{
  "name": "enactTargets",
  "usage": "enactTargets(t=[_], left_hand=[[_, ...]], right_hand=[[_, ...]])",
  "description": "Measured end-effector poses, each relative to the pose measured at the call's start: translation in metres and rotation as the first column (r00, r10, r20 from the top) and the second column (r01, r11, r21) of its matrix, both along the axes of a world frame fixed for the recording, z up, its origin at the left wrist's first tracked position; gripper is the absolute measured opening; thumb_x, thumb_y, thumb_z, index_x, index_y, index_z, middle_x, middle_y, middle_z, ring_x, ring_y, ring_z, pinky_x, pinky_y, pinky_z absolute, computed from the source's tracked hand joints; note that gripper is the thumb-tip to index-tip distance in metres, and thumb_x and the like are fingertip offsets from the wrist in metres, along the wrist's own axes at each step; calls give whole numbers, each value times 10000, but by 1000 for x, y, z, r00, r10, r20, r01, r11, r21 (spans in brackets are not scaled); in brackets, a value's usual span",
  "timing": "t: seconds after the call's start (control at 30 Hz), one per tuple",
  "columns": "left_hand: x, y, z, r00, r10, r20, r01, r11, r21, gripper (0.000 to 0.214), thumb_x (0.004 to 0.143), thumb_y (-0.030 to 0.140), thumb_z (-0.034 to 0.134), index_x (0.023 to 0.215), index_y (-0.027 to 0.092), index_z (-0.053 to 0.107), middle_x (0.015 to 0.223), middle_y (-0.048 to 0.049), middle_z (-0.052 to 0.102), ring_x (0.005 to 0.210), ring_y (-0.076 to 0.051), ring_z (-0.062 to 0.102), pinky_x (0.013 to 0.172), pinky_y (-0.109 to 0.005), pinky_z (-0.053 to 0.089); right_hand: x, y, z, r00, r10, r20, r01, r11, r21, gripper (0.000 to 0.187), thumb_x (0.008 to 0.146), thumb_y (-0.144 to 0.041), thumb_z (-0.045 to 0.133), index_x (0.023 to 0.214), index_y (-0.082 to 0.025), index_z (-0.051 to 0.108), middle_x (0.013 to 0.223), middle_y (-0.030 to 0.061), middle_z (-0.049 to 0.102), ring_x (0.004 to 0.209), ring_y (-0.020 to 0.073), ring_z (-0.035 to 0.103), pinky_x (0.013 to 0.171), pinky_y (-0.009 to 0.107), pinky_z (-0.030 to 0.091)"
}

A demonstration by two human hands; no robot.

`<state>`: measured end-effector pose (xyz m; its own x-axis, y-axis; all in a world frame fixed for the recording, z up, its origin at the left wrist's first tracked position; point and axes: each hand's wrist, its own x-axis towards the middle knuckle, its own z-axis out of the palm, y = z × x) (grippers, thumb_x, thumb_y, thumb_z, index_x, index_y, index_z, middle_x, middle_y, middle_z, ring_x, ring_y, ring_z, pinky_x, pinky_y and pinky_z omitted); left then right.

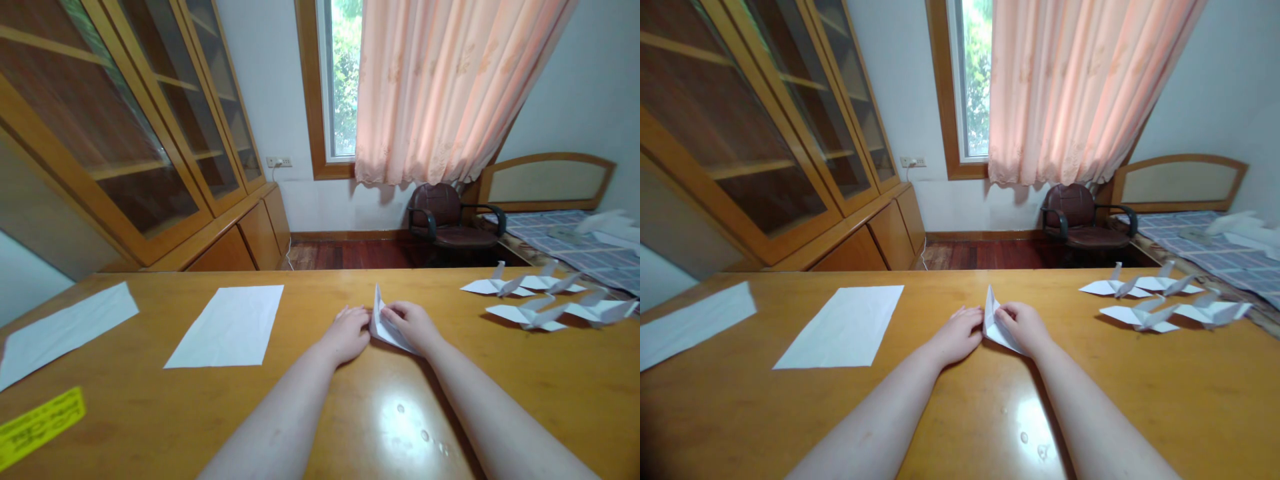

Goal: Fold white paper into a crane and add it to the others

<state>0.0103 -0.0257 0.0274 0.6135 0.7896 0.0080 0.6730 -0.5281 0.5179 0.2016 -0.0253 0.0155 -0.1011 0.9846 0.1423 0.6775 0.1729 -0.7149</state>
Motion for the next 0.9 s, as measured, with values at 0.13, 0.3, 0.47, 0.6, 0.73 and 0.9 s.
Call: enactTargets(t=[0.13,0.3,0.47,0.6,0.73,0.9], left_hand=[[0,1,-2,1000,-7,30,6,999,40,386,817,154,440,1160,253,583,1233,-47,580,1191,-228,462,1095,-483,228],[-1,1,-3,998,-4,58,0,998,61,375,822,150,420,1139,251,591,1214,-43,588,1138,-215,498,1090,-465,240],[-1,0,-3,997,-1,83,-4,998,61,351,825,168,430,1125,247,594,1221,-43,587,1144,-208,499,1094,-456,237],[-1,0,-3,995,0,101,-5,999,53,356,818,175,450,1138,249,588,1258,-39,570,1174,-210,480,1100,-458,229],[-1,1,-4,997,-5,74,1,999,43,360,823,186,456,1152,252,585,1264,-40,569,1198,-219,466,1107,-471,213],[-2,1,-7,999,-7,38,5,999,36,406,836,231,465,1233,278,532,1319,-19,529,1278,-220,394,1123,-464,191]], right_hand=[[-1,0,1,999,35,12,-35,999,-27,340,830,-406,445,816,-184,703,802,59,710,753,207,620,679,287,427],[0,1,-3,998,70,-7,-70,997,-16,304,826,-387,479,860,-190,708,841,56,709,775,203,619,701,287,435],[1,1,-5,991,134,-27,-134,991,-8,265,818,-346,510,908,-201,713,884,61,699,826,204,617,777,307,450],[2,4,-7,983,183,-33,-180,981,73,249,820,-302,509,929,-197,707,971,75,665,915,196,599,863,316,435],[3,9,-15,993,111,-44,-108,991,73,365,793,-275,534,1127,-154,619,1032,101,638,908,198,590,827,317,453],[2,12,-23,997,72,-41,-71,997,26,428,779,-278,556,1192,-162,564,1034,94,646,896,210,585,810,328,447]])
